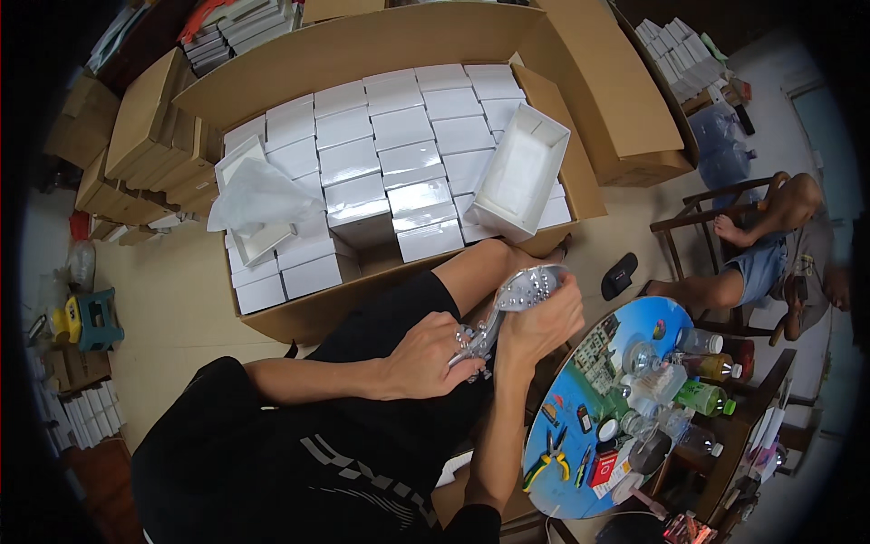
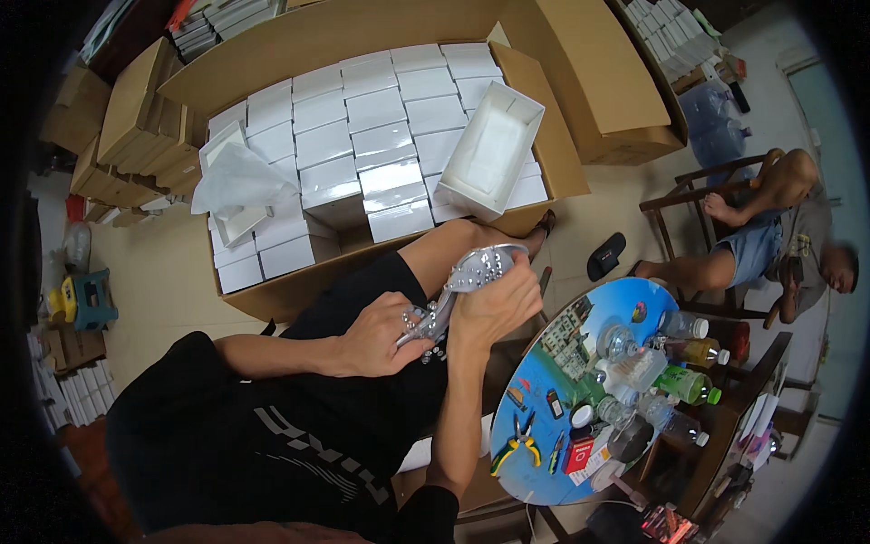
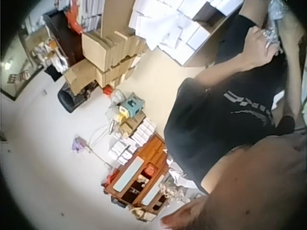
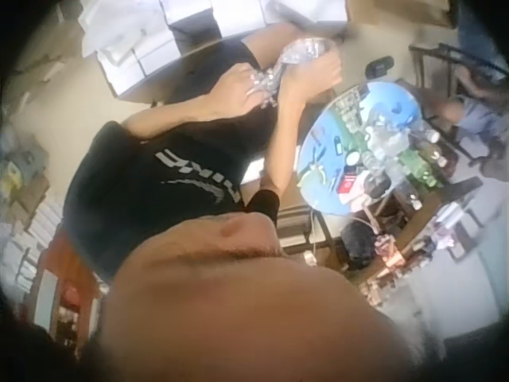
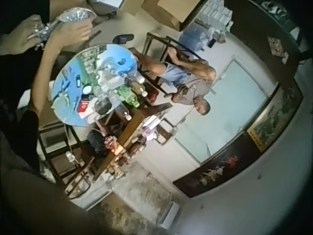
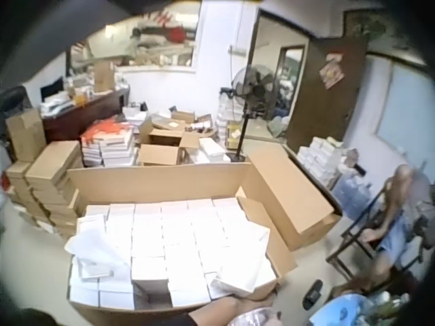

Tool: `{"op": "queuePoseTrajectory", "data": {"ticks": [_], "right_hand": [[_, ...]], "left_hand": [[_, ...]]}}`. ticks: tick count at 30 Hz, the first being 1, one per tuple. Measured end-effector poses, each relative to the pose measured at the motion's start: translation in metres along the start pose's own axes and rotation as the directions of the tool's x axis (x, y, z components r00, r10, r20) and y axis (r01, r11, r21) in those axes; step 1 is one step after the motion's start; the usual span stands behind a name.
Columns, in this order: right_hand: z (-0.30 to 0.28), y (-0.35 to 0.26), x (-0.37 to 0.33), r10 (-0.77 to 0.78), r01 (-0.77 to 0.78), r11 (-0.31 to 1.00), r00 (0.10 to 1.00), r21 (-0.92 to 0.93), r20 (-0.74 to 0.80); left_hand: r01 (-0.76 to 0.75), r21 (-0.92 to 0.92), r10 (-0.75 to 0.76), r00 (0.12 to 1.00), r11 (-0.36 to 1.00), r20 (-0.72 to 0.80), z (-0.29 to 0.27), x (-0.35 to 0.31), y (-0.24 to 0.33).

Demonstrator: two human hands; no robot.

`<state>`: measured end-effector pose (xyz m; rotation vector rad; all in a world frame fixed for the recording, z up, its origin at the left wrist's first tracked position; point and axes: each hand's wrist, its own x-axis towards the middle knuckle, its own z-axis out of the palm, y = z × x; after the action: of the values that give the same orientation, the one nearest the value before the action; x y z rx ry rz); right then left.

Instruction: The person sits on the floor and repeatedly packs silver high-heeled shoes into white boxes. They wrap each shoe in a translucent sheet, place it in a box, and close the lid. The person handles the shoes and boxes one at a time, stacking the finished packages in a large cardboard container.

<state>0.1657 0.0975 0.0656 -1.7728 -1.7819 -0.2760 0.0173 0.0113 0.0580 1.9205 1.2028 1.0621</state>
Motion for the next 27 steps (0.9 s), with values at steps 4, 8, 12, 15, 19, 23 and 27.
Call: {"op": "queuePoseTrajectory", "data": {"ticks": [4,8,12,15,19,23,27], "right_hand": [[-0.02,-0.01,0.003,0.073,-0.15,0.91,0.976,0.387,0.207],[-0.041,-0.008,-0.04,0.304,-0.724,0.183,0.685,0.665,0.662],[-0.033,0.005,-0.08,-0.05,-0.852,-0.335,0.443,0.403,0.895],[-0.02,0.007,-0.083,-0.043,-0.748,-0.46,0.557,0.478,0.83],[-0.017,0.016,-0.085,0.0,-0.707,-0.472,0.598,0.527,0.801],[-0.019,0.018,-0.067,0.097,-0.436,-0.797,0.591,0.418,0.801],[-0.006,0.022,-0.044,0.076,-0.076,-0.98,0.71,0.184,0.7]], "left_hand": [[0.261,-0.267,-0.264,0.964,0.928,0.023,-0.005,0.002,-0.009],[0.5,-0.342,-0.481,0.864,0.795,0.147,-0.015,0.004,-0.02],[0.351,-0.36,-0.352,0.934,0.864,0.064,-0.001,0.002,-0.018],[0.339,-0.337,-0.339,0.939,0.878,0.063,0.001,0.01,-0.01],[0.094,-0.061,-0.092,0.995,0.994,0.036,-0.006,0.015,-0.027],[0.106,-0.064,-0.107,0.994,0.992,-0.016,-0.021,0.044,-0.057],[-0.056,0.184,0.08,0.989,0.981,-0.127,0.007,0.109,-0.119]]}}
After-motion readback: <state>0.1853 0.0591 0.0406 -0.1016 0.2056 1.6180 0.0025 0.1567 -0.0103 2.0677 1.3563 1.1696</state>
